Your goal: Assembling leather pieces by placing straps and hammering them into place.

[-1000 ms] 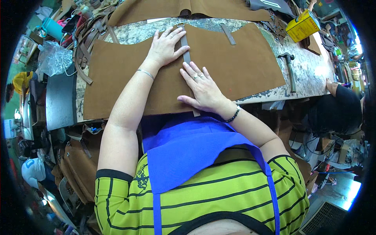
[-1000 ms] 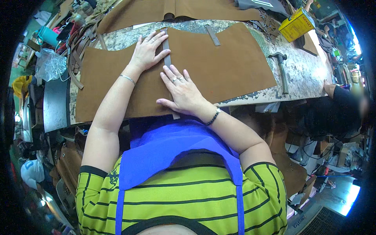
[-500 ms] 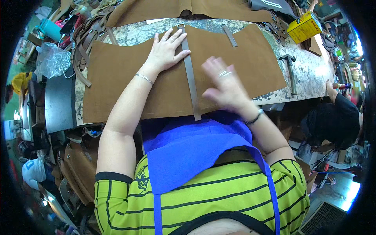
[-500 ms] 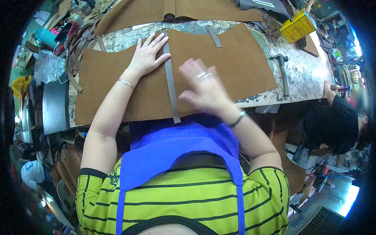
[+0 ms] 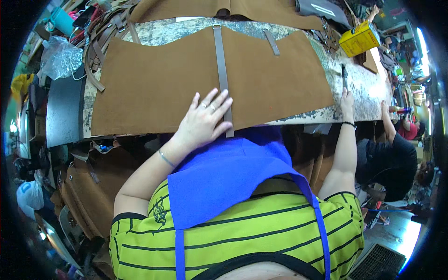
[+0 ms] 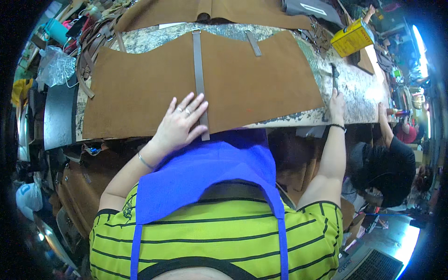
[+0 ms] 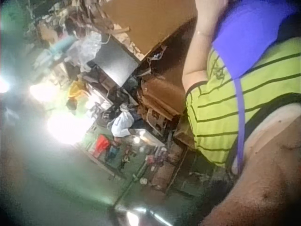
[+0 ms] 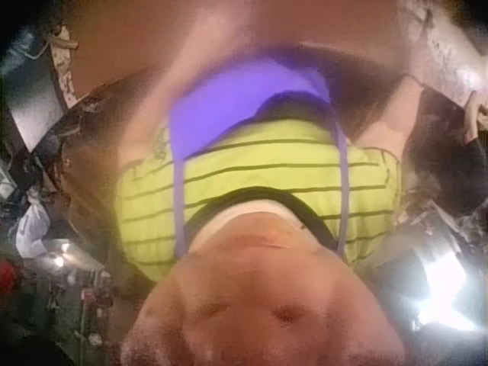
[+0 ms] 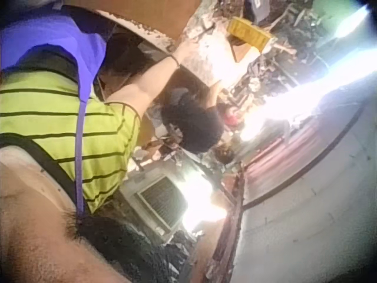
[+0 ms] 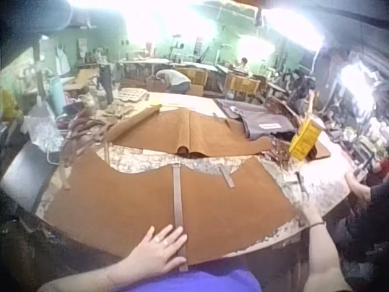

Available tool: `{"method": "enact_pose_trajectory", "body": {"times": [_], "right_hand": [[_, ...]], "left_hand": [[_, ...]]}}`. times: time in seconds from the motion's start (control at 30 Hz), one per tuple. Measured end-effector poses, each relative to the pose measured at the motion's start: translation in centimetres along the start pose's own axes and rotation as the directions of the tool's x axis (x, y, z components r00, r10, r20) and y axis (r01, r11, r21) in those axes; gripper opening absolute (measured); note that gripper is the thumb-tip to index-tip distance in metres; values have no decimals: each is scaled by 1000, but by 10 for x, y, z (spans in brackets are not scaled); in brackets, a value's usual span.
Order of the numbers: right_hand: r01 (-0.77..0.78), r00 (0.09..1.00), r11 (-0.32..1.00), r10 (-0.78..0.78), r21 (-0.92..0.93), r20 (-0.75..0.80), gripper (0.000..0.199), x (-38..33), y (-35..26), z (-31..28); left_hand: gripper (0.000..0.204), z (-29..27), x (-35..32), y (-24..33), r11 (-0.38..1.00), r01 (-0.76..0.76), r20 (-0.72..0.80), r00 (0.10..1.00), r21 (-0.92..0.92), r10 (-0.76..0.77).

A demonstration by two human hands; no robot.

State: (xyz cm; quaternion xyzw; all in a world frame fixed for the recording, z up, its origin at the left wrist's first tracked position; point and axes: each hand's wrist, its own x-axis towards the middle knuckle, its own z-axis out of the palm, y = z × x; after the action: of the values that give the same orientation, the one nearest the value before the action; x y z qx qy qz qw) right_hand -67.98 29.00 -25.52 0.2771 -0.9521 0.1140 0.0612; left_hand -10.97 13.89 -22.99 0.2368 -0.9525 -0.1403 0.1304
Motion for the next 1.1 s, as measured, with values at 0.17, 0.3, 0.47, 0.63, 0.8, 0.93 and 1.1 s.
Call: {"method": "enact_pose_trajectory", "body": {"times": [0.17,0.3,0.47,0.63,0.8,0.93,1.1], "right_hand": [[15,967,719,-187,695,172,35,-74,-148,-45],[270,805,538,-581,799,119,22,-122,-239,-51],[441,659,383,-752,812,-3,18,-162,-304,-34],[569,490,556,-821,606,293,22,-167,-320,-39],[524,503,428,-853,736,138,24,-186,-294,-47],[611,456,462,-869,642,191,21,-201,-281,-67],[598,402,563,-826,570,395,20,-219,-262,-76]], "left_hand": [[60,3,-19,3,987,-149,-107,984,-64,142],[49,13,-19,-1,974,-225,-163,961,6,223],[36,14,-18,1,956,-292,-197,938,-15,283],[27,14,-19,4,952,-290,-269,928,-97,256],[22,15,-18,2,932,-319,-341,907,-170,248],[20,14,-18,1,925,-341,-364,893,-164,265],[18,14,-16,4,916,-379,-442,849,-131,288]]}}
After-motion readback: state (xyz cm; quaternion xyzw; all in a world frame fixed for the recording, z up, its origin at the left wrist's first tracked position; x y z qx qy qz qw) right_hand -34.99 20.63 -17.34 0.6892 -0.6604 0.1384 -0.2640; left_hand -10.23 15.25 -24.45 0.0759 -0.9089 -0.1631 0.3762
